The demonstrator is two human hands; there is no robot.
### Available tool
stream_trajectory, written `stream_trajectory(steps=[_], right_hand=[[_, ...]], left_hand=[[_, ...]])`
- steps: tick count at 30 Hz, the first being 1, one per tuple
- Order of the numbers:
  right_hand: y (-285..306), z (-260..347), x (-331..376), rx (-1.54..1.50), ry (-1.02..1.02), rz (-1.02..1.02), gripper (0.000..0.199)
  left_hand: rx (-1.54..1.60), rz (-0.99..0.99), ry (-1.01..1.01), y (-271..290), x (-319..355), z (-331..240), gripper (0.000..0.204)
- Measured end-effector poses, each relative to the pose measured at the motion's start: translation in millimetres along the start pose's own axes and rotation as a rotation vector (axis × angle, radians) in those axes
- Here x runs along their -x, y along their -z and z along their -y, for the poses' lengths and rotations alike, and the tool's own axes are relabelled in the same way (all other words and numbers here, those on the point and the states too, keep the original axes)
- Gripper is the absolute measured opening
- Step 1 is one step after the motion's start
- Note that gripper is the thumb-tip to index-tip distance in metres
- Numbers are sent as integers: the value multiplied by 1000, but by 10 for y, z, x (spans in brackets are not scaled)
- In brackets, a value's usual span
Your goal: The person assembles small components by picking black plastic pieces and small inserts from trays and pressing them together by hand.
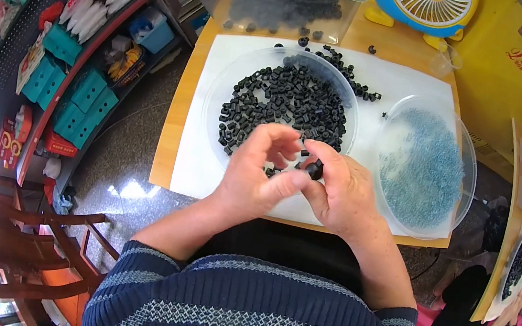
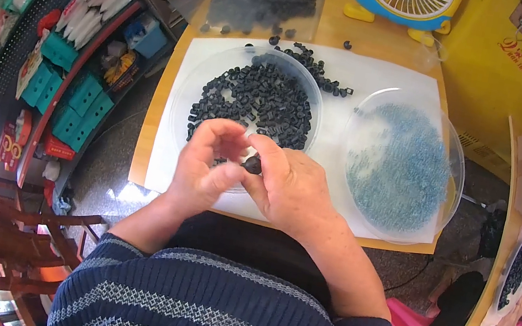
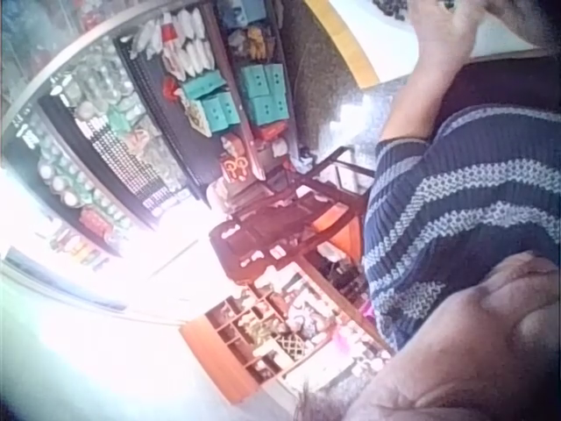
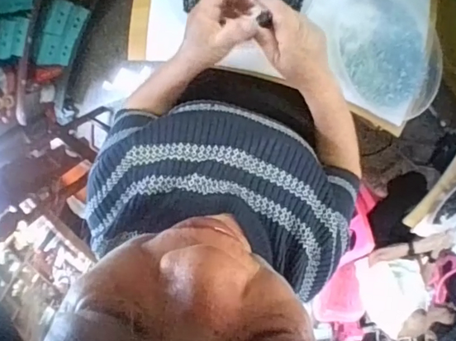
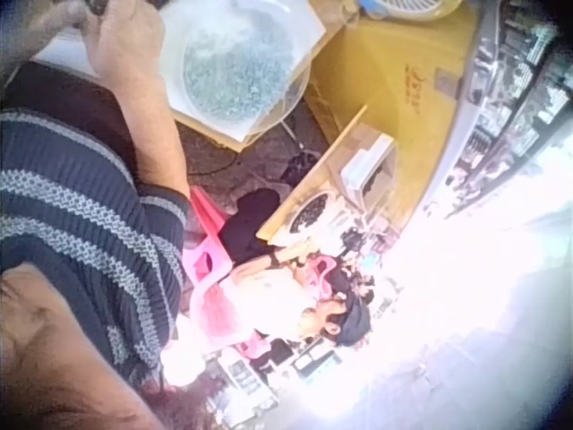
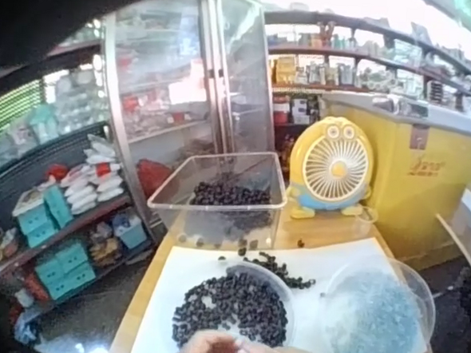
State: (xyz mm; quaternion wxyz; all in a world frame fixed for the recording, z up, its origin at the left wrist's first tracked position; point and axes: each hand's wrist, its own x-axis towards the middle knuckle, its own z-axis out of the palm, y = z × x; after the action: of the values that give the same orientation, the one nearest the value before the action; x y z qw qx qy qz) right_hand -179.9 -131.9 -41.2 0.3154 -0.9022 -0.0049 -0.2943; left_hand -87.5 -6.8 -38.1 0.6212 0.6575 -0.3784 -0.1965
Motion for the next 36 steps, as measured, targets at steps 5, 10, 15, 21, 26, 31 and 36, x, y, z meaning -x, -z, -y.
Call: stream_trajectory(steps=[5,10,15,21,26,31,36], right_hand=[[-18,3,21,85,17,31,45],[-51,-3,31,187,8,85,50],[-52,-48,16,97,13,10,51],[-19,-6,-1,44,-99,20,49],[-27,-44,-5,125,54,-53,42],[-29,-70,-16,192,146,-78,38],[-14,-95,35,29,8,-44,26]], left_hand=[[205,239,322,143,-56,-33,25],[349,173,404,66,-79,-69,20],[457,160,453,58,-100,-50,19],[470,134,436,36,-100,-56,17],[401,143,456,50,-98,-26,17],[139,190,390,89,-98,-71,22],[-43,173,142,160,-56,-33,49]])
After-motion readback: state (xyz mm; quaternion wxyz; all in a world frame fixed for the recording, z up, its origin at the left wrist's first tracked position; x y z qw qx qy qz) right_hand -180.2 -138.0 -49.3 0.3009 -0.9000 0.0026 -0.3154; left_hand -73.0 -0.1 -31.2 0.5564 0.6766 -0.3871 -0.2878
